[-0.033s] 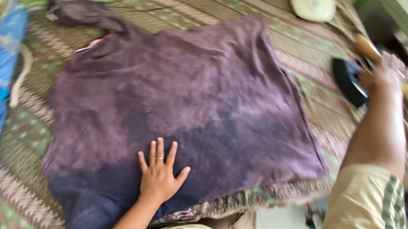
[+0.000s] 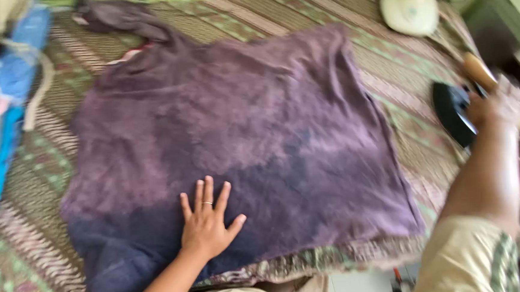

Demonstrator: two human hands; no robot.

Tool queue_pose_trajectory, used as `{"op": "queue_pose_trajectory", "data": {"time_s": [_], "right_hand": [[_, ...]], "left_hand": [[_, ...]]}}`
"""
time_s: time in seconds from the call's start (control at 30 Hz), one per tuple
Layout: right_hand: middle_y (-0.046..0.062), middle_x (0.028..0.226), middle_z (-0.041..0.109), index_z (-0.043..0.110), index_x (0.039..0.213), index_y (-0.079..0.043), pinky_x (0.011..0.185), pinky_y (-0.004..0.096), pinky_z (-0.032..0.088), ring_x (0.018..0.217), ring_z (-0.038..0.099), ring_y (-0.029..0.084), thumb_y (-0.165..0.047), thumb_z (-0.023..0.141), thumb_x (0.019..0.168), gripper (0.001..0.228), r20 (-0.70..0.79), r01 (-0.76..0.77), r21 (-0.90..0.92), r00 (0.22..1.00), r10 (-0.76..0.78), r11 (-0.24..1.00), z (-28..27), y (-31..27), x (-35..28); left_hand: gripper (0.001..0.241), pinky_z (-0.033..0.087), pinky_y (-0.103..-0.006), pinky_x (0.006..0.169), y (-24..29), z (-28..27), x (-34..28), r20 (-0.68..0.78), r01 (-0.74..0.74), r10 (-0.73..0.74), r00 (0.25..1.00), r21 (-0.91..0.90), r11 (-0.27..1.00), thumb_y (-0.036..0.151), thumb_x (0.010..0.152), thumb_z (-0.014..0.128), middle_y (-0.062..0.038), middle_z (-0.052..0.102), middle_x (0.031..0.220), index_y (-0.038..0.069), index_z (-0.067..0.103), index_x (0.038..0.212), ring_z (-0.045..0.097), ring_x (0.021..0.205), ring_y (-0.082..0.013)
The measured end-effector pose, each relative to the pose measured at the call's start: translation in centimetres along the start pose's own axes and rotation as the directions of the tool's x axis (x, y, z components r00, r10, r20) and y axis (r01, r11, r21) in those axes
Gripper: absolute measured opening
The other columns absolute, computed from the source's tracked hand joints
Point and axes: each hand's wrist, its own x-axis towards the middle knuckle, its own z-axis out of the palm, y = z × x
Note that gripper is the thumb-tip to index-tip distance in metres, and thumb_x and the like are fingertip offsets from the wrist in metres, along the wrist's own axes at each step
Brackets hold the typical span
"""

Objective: The person irons a purple t-shirt on a patterned bed using a steam iron. They briefly adjust a gas valve on the floor before returning to iron the shirt and then folding it on the bed.

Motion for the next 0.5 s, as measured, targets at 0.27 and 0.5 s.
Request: {"op": "queue_pose_trajectory", "data": {"time_s": [0.27,0.5], "right_hand": [[0.029,0.075,0.069,0.078,0.12,0.011,0.039,0.047,0.051,0.049,0.061,0.039,-0.017,0.069,0.12,0.03,-0.166,0.261,0.268,0.961,-0.222,0.927,20.7,10.2,10.8],[0.033,0.07,0.067,0.07,0.105,0.02,0.031,0.047,0.049,0.046,0.063,0.043,-0.004,0.07,0.095,0.026,-0.063,0.212,0.299,0.977,-0.202,0.931,14.2,8.3,-0.7]], "left_hand": [[0.095,0.003,-0.0711,0.113,0.6,-1.3,0.6,0.139,0.005,0.013,0.99,-0.134,0.991,0.073,0.09,0.05,-0.026,0.01,0.166,0.015,0.024,0.161,0.007,0.152,-0.0434],[0.092,0.007,-0.0728,0.113,0.8,-2.6,1.0,0.099,0.039,-0.022,0.995,-0.171,0.984,0.07,0.089,0.048,-0.029,0.017,0.165,0.013,0.032,0.159,0.015,0.151,-0.0469]]}}
